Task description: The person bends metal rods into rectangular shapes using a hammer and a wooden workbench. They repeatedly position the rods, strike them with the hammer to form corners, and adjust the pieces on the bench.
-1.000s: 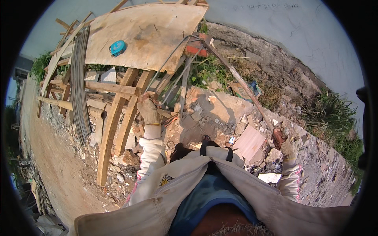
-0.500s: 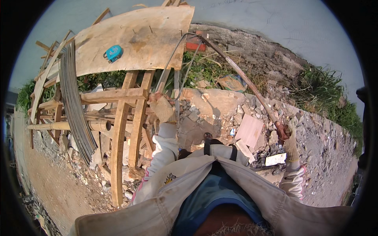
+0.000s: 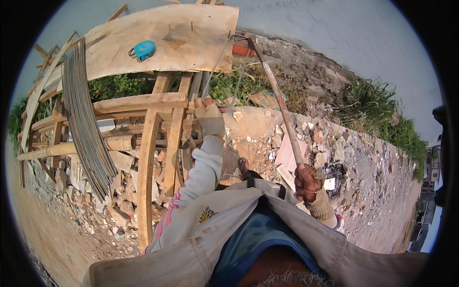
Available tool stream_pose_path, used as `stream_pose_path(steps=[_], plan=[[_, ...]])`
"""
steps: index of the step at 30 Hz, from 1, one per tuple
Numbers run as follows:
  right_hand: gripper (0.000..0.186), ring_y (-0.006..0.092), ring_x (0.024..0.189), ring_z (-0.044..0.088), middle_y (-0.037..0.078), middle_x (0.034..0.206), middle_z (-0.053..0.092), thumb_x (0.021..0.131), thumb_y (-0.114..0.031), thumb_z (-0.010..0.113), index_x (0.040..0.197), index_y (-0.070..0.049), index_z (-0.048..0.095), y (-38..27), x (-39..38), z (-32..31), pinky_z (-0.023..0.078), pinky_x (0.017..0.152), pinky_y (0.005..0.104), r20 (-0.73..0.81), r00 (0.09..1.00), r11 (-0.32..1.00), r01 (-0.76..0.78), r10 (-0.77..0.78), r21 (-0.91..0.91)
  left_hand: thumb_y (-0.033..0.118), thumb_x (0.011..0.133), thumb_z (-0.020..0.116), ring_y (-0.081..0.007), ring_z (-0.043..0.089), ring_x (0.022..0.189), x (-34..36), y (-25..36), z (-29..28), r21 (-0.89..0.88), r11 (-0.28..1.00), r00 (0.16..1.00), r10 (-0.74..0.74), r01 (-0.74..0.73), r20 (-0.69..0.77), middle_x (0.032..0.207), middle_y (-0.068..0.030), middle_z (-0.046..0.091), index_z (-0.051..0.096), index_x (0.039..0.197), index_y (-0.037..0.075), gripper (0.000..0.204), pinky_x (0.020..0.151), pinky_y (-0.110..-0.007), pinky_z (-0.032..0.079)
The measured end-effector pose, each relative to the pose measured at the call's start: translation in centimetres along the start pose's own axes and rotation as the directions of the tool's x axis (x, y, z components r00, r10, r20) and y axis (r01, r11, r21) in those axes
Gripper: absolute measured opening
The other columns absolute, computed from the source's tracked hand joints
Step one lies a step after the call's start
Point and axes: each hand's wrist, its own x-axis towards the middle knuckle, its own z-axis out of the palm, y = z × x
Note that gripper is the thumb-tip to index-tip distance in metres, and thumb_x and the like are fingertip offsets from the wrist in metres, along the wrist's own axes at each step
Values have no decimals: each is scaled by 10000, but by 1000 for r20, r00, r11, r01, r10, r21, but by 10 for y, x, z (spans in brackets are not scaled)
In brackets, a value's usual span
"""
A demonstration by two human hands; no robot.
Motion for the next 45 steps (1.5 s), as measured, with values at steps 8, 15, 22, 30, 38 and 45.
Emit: stream_pose_path(steps=[8,15,22,30,38,45], plan=[[423,80,390,368,-26,610,455,1030,-524,541,967,-106,568,-13,19,-36,328,351,258,11,1000,979,-22,24,-203,278,1045,563,-206,625,486,5,13,-1,-244,960,987,-115,140,116,777,-146,695,466,1009,104,203,424,-315,497],[415,41,383,305,-84,535,372,1049,-447,558,745,-174,485,4,46,-72,200,352,261,-91,994,970,37,-61,-241,290,1046,559,-210,621,469,3,14,0,-147,976,987,-158,160,28,739,-136,687,472,1002,103,211,410,-311,473],[415,58,376,331,-51,561,397,1045,-501,534,808,-164,485,-13,23,-51,281,326,255,25,999,992,-37,40,-122,288,1056,538,-192,630,496,2,10,0,-93,991,995,-91,95,44,750,-126,686,454,992,114,203,442,-290,471],[405,80,403,341,-31,625,423,1045,-531,506,881,-162,490,-33,-7,7,281,342,258,91,986,986,-148,140,78,221,1054,542,-212,639,522,3,4,-7,-92,990,991,-98,106,89,764,-143,665,461,1050,94,151,450,-348,558],[354,136,436,457,1,669,474,1075,-463,483,947,-133,494,7,-10,103,383,377,296,224,972,917,-148,66,371,188,1067,509,-183,627,551,1,2,-9,-103,985,984,-126,140,126,788,-117,641,440,1030,94,122,455,-331,539],[306,297,744,600,93,917,554,999,-488,576,1086,-196,551,95,59,143,514,639,474,695,566,584,-405,-444,703,165,1061,521,-180,609,557,0,2,-7,-159,977,984,-126,146,127,797,-104,633,421,984,127,131,521,-316,545]])
